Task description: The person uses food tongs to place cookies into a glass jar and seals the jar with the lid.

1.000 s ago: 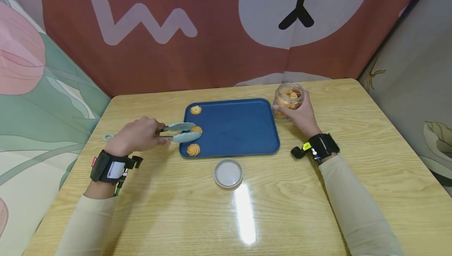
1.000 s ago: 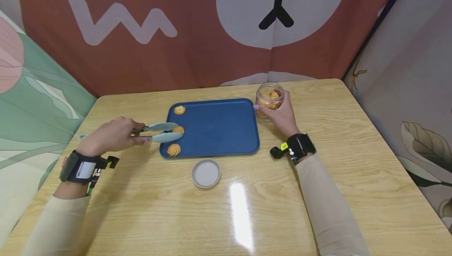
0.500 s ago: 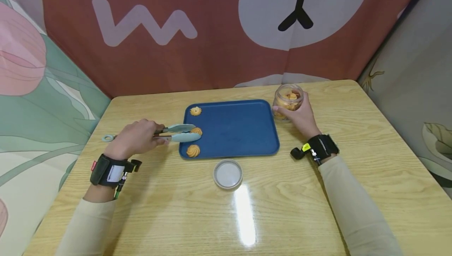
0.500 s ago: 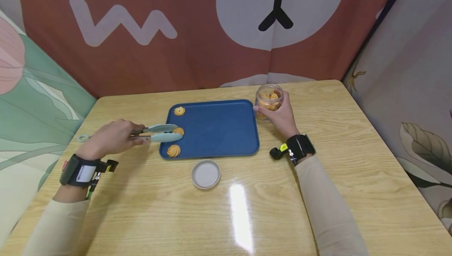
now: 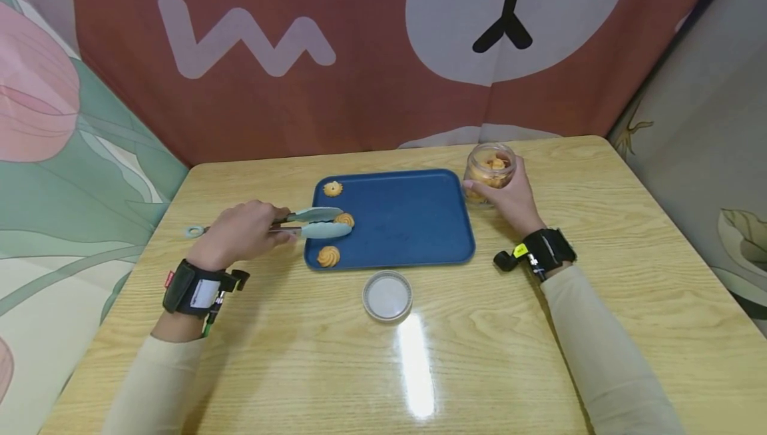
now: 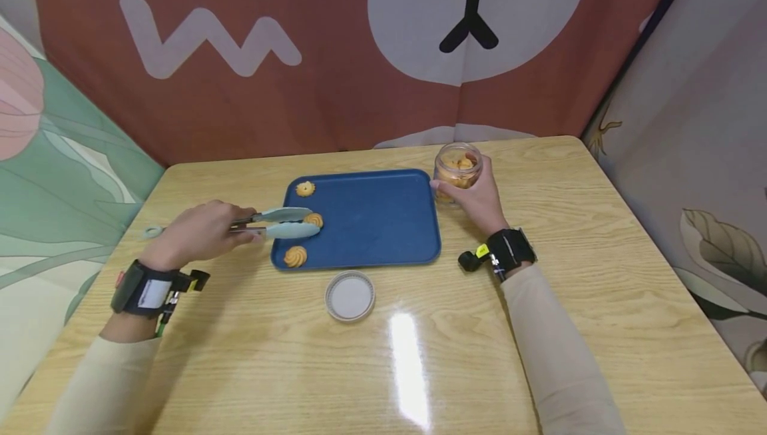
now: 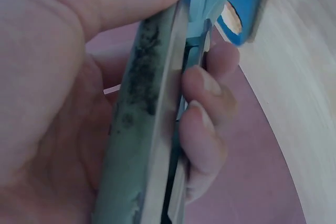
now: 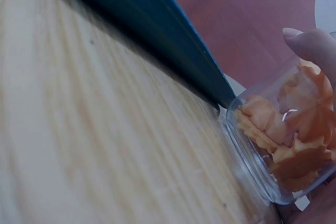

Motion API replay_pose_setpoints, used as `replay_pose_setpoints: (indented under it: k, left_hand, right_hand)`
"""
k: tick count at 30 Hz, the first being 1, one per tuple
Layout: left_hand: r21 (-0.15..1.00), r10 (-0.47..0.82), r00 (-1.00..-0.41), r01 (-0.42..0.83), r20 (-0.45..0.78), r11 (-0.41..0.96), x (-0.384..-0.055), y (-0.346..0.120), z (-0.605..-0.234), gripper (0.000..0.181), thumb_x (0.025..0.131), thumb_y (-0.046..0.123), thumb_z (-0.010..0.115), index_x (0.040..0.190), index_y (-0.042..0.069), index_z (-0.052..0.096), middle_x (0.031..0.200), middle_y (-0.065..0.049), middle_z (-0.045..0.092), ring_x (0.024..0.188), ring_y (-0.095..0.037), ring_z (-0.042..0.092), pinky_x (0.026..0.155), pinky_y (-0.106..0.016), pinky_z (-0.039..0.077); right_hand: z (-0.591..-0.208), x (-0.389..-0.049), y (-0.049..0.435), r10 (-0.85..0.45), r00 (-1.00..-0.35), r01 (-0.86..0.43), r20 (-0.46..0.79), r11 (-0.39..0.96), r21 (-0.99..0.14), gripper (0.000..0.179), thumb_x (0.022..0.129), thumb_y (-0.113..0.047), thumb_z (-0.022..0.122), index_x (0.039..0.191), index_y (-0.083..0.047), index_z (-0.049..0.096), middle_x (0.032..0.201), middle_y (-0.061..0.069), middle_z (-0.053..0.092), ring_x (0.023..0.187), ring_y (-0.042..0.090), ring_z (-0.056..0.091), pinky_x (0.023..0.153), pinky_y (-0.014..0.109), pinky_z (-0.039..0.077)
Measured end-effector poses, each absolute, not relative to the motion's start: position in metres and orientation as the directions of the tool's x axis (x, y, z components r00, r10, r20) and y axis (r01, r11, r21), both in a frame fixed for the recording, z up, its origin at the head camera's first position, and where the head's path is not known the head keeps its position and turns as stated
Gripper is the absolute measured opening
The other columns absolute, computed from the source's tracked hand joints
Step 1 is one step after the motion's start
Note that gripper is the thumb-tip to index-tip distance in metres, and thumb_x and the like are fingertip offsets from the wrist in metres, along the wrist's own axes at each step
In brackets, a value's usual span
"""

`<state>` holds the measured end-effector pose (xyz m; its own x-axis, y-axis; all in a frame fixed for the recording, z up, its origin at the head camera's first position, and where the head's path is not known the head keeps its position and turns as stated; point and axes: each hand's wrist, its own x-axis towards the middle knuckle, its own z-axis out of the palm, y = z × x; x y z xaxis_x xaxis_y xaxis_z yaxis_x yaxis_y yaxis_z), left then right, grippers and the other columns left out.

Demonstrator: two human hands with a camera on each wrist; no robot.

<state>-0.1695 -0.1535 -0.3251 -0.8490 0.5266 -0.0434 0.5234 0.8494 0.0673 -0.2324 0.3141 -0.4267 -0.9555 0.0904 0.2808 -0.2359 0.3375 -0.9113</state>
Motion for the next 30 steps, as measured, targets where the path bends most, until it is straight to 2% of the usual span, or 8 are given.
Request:
replay_pose_setpoints:
  k: [3,6,11,14,17,22,30]
  left_hand:
    - [0.065,0.55,-0.835,0.548,-0.019,0.834,-0.172,-0.144,-0.322,0.024,0.087,0.033,0.068,0.096,0.011,0.064,0.065,0.001,0.052,0.052,-0.012,0.045,0.043,-0.031,0.033]
    - [0.071,0.572,-0.82,0.571,0.003,0.818,-0.174,-0.131,-0.318,0.022,0.087,0.034,0.067,0.09,0.013,0.062,0.061,0.001,0.048,0.048,-0.012,0.042,0.042,-0.029,0.029]
    - [0.089,0.607,-0.794,0.606,0.021,0.79,-0.177,-0.106,-0.309,0.039,0.088,0.042,0.063,0.104,0.007,0.065,0.059,0.002,0.049,0.047,-0.011,0.045,0.042,-0.029,0.03]
    - [0.086,0.626,-0.779,0.626,0.038,0.775,-0.179,-0.09,-0.304,0.042,0.09,0.045,0.061,0.105,0.005,0.064,0.056,0.001,0.046,0.047,-0.012,0.046,0.043,-0.029,0.031]
    - [0.07,0.647,-0.759,0.651,0.072,0.756,-0.182,-0.075,-0.3,0.041,0.091,0.045,0.059,0.103,0.007,0.063,0.055,0.001,0.045,0.046,-0.012,0.046,0.043,-0.029,0.032]
    - [0.069,0.676,-0.728,0.685,0.117,0.726,-0.186,-0.054,-0.29,0.032,0.091,0.044,0.058,0.086,0.012,0.057,0.059,-0.001,0.043,0.048,-0.014,0.043,0.044,-0.029,0.029]
    - [0.071,0.703,-0.688,0.722,0.178,0.688,-0.192,-0.023,-0.278,0.031,0.092,0.044,0.057,0.09,0.013,0.054,0.062,-0.002,0.042,0.049,-0.014,0.042,0.045,-0.028,0.027]
  right_hand:
    - [-0.426,-0.232,0.315,0.094,-0.955,-0.236,0.282,0.339,-0.911,0.088,0.074,-0.035,0.08,0.141,-0.019,0.026,0.131,0.01,0.036,0.112,0.018,0.042,0.089,0.043,0.038]
    - [-0.426,-0.232,0.316,0.101,-0.954,-0.231,0.281,0.347,-0.909,0.088,0.073,-0.036,0.08,0.141,-0.018,0.026,0.131,0.01,0.036,0.112,0.018,0.042,0.09,0.044,0.038]
    - [-0.427,-0.233,0.317,0.103,-0.955,-0.227,0.278,0.346,-0.91,0.087,0.073,-0.037,0.08,0.14,-0.021,0.027,0.13,0.01,0.037,0.113,0.018,0.042,0.09,0.045,0.038]
    - [-0.428,-0.234,0.317,0.103,-0.956,-0.228,0.276,0.333,-0.915,0.087,0.073,-0.037,0.08,0.14,-0.02,0.028,0.13,0.01,0.037,0.113,0.018,0.043,0.09,0.045,0.038]
    - [-0.428,-0.235,0.316,0.105,-0.956,-0.227,0.272,0.32,-0.92,0.088,0.072,-0.037,0.081,0.14,-0.019,0.028,0.13,0.01,0.038,0.113,0.018,0.042,0.091,0.045,0.038]
    - [-0.428,-0.235,0.314,0.108,-0.959,-0.217,0.262,0.316,-0.924,0.088,0.071,-0.038,0.081,0.14,-0.021,0.028,0.132,0.011,0.038,0.115,0.017,0.041,0.093,0.046,0.036]
    - [-0.429,-0.235,0.315,0.117,-0.956,-0.216,0.268,0.334,-0.918,0.089,0.071,-0.04,0.081,0.14,-0.02,0.027,0.132,0.012,0.038,0.115,0.018,0.041,0.093,0.047,0.036]
